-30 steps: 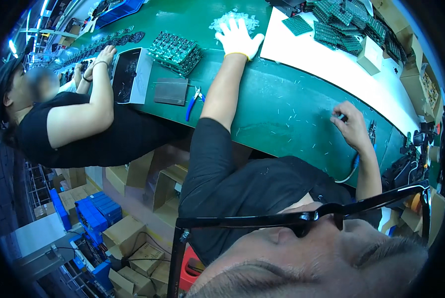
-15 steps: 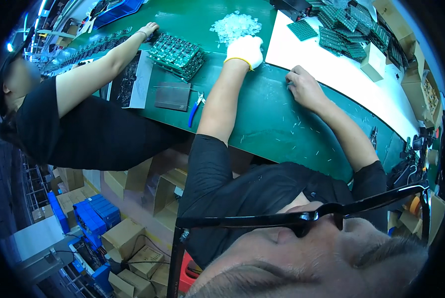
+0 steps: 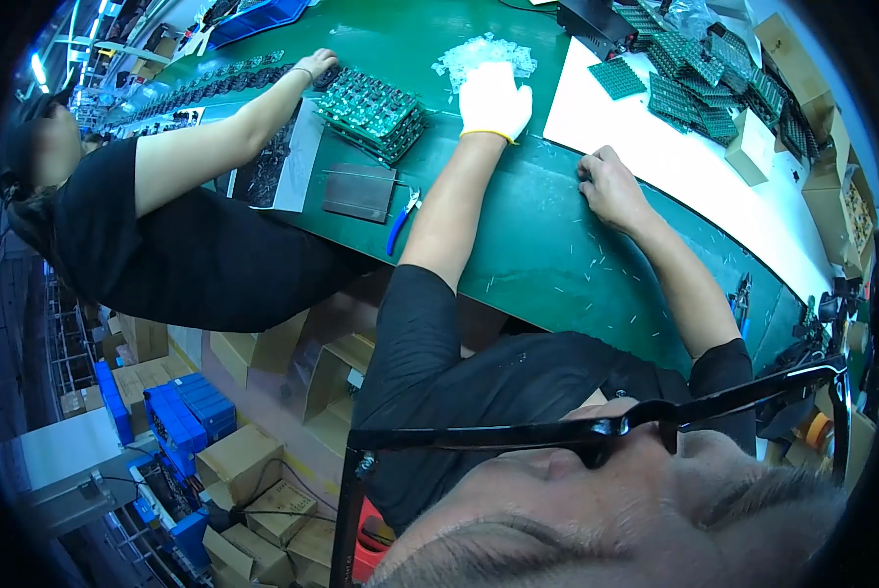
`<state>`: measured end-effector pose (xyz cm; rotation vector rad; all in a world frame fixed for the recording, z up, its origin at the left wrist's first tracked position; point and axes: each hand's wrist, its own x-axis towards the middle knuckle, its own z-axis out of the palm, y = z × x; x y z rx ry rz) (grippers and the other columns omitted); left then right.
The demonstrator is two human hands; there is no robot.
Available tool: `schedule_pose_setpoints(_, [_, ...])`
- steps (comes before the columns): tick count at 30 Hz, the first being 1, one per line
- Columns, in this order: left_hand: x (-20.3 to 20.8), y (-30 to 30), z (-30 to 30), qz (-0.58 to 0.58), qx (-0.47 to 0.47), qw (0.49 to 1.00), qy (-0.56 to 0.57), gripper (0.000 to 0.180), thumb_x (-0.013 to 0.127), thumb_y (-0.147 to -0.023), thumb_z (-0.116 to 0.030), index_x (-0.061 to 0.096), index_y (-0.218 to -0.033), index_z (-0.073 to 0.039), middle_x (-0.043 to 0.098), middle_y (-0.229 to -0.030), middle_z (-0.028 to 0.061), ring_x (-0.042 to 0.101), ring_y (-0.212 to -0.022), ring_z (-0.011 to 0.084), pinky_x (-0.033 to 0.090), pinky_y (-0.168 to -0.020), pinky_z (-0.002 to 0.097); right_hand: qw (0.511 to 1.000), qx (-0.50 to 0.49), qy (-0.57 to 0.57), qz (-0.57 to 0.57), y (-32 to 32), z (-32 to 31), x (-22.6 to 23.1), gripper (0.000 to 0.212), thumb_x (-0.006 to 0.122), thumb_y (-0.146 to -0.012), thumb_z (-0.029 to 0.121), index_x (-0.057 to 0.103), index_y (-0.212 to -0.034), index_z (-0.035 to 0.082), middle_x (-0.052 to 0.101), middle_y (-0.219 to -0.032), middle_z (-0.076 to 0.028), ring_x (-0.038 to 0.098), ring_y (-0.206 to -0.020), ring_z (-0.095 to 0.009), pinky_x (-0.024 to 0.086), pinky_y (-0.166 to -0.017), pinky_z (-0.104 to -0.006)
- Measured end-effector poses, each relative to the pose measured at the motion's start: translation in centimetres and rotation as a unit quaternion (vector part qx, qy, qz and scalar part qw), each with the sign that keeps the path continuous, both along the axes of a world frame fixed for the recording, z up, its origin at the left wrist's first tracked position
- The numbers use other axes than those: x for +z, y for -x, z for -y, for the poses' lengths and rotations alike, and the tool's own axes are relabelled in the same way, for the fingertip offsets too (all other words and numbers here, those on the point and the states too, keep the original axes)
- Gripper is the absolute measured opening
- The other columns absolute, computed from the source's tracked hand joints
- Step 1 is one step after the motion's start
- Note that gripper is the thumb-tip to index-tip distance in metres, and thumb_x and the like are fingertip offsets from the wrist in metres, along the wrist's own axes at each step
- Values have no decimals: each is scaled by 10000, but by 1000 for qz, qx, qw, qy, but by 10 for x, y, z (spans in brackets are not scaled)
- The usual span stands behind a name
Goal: Assembling and processing electronic components on an industrial production line.
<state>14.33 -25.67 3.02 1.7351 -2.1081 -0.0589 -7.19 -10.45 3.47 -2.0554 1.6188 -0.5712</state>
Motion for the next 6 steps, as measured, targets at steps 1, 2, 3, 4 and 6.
schedule_pose_setpoints(1, [-1,-8,1,-13,-2,999,29,717,721,-919,-512,602,-1414,-8,607,-1449,250,541,-1382,457,437,-1155,584,1000,3,0,1,0,3,1,138,729,-884,35,715,-1010,-19,657,-1061,-237,655,-1081,-420,543,-944,-490])
schedule_pose_setpoints(2, [0,-11,5,-11,0,1000,29,717,721,-919,-512,602,-1414,-8,607,-1449,250,541,-1382,457,437,-1155,584,999,15,-34,-26,0,7,2,147,737,-884,45,720,-1018,-13,659,-1079,-241,655,-1090,-421,542,-948,-490])
schedule_pose_setpoints(3, [0,-14,10,-26,72,995,66,811,718,-925,-538,515,-1498,-2,512,-1544,266,442,-1457,492,377,-1195,614,996,26,-66,-53,1,10,2,155,745,-885,55,726,-1025,-7,662,-1097,-245,656,-1098,-423,540,-953,-491])
schedule_pose_setpoints(4, [0,-19,18,-42,148,983,104,910,714,-930,-563,428,-1582,4,416,-1638,282,344,-1532,526,316,-1235,644,996,32,-64,-55,0,12,5,155,745,-885,55,726,-1025,-7,662,-1097,-245,656,-1098,-423,540,-953,-491])
schedule_pose_setpoints(6, [1,-24,40,-114,159,980,20,1066,705,-939,-610,243,-1683,-3,216,-1744,300,147,-1601,582,202,-1280,678,989,46,-113,-80,0,16,8,169,742,-901,69,740,-1058,7,652,-1180,-254,655,-1117,-433,538,-992,-483])
